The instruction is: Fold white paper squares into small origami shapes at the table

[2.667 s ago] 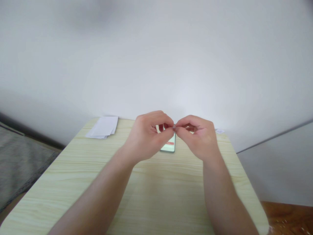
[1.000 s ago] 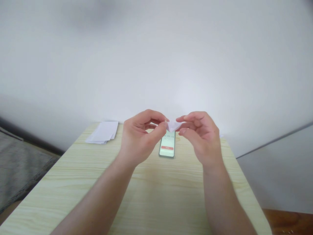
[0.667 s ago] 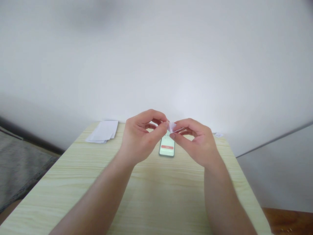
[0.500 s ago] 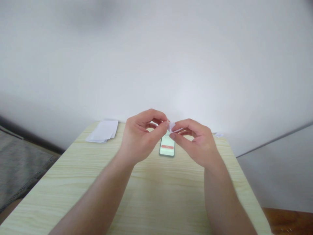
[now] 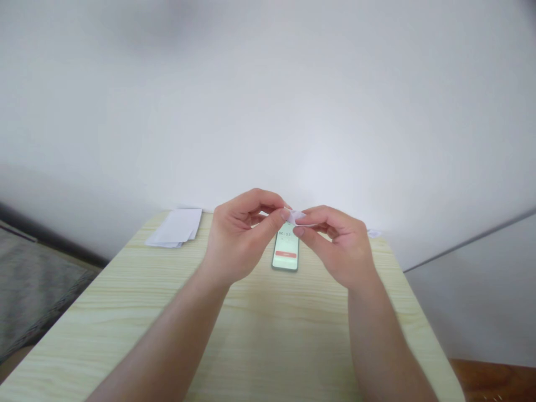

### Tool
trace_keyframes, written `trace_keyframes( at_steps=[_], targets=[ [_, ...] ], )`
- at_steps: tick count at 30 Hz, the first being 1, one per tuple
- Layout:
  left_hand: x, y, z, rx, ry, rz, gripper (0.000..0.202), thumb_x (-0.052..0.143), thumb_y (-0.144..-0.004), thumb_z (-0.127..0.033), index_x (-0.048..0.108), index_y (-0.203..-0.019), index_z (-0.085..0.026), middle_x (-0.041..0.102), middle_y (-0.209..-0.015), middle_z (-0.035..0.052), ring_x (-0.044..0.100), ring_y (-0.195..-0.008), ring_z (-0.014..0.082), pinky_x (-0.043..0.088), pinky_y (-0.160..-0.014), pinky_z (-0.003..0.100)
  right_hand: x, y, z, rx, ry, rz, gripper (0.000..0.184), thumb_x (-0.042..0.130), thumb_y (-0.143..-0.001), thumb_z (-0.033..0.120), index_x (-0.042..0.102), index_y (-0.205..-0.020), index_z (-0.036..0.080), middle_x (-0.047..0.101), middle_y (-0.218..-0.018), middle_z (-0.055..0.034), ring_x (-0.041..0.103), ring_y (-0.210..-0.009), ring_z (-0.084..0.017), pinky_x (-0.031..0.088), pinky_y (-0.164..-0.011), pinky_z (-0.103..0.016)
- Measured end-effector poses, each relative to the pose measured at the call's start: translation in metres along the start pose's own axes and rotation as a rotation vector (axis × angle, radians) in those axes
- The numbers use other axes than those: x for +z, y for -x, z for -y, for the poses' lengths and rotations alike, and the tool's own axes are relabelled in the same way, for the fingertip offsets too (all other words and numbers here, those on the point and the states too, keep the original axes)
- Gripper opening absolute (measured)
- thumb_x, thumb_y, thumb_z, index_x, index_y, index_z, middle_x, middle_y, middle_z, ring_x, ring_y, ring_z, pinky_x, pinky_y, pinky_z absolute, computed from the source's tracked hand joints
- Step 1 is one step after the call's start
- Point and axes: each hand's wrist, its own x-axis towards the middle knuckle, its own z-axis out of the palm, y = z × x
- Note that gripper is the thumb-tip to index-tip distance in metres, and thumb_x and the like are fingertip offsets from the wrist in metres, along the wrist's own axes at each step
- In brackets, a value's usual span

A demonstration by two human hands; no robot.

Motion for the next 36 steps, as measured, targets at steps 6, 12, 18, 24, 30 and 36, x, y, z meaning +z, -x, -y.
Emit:
trace_keyframes(
  at_steps=[6, 12, 18, 24, 30, 36],
  targets=[
    [0.0, 0.0, 0.002, -0.014, 0.091, 0.023, 0.008, 0.073, -0.088, -0.023, 0.07, -0.092, -0.017, 0.073, -0.087, 0.0044, 0.069, -0.079, 0.0164, 0.058, -0.072, 0.03, 0.003, 0.0, -0.004, 0.005, -0.141, -0.08, 0.009, 0.079, -0.087, 0.028, 0.074, -0.094, 0.024, 0.078, -0.095, -0.0031, 0.075, -0.085, -0.019, 0.061, -0.075, -0.034],
    [0.003, 0.002, 0.002, -0.01, 0.134, 0.026, 0.008, 0.072, -0.09, -0.022, 0.067, -0.092, -0.017, 0.073, -0.09, 0.0051, 0.069, -0.078, 0.0156, 0.058, -0.072, 0.03, 0.004, 0.001, -0.003, 0.031, -0.169, -0.129, 0.016, 0.08, -0.087, 0.03, 0.068, -0.094, 0.023, 0.077, -0.084, -0.0014, 0.075, -0.078, -0.019, 0.06, -0.069, -0.033],
    [-0.002, 0.002, 0.001, -0.027, 0.081, 0.079, 0.011, 0.075, -0.087, -0.024, 0.069, -0.093, -0.018, 0.074, -0.091, 0.0047, 0.07, -0.083, 0.0172, 0.058, -0.075, 0.03, 0.003, 0.001, 0.002, 0.012, -0.085, -0.133, 0.021, 0.08, -0.087, 0.029, 0.067, -0.104, 0.025, 0.077, -0.093, -0.0019, 0.075, -0.085, -0.02, 0.06, -0.077, -0.035],
    [-0.01, -0.002, -0.005, -0.037, -0.149, 0.231, 0.009, 0.074, -0.089, -0.029, 0.076, -0.093, -0.022, 0.076, -0.089, 0.0013, 0.068, -0.079, 0.0147, 0.054, -0.069, 0.025, 0.001, 0.001, 0.006, -0.045, 0.075, -0.102, 0.013, 0.079, -0.086, 0.028, 0.075, -0.098, 0.025, 0.078, -0.097, -0.0024, 0.074, -0.093, -0.021, 0.06, -0.083, -0.033],
    [-0.01, -0.001, -0.005, -0.055, -0.127, 0.209, 0.008, 0.074, -0.089, -0.029, 0.077, -0.089, -0.022, 0.077, -0.084, 0.0001, 0.068, -0.077, 0.0145, 0.053, -0.067, 0.025, -0.003, 0.0, 0.006, 0.031, 0.059, -0.042, 0.01, 0.079, -0.088, 0.032, 0.078, -0.094, 0.024, 0.078, -0.087, -0.0021, 0.074, -0.082, -0.019, 0.06, -0.075, -0.033],
    [-0.01, -0.002, -0.005, -0.058, -0.153, 0.234, 0.012, 0.071, -0.091, -0.031, 0.076, -0.088, -0.021, 0.075, -0.081, 0.0, 0.065, -0.074, 0.0134, 0.049, -0.063, 0.024, -0.003, 0.0, 0.004, 0.091, 0.001, -0.032, 0.013, 0.079, -0.087, 0.036, 0.079, -0.093, 0.024, 0.077, -0.081, -0.0018, 0.072, -0.076, -0.018, 0.057, -0.065, -0.029]
  ],
)
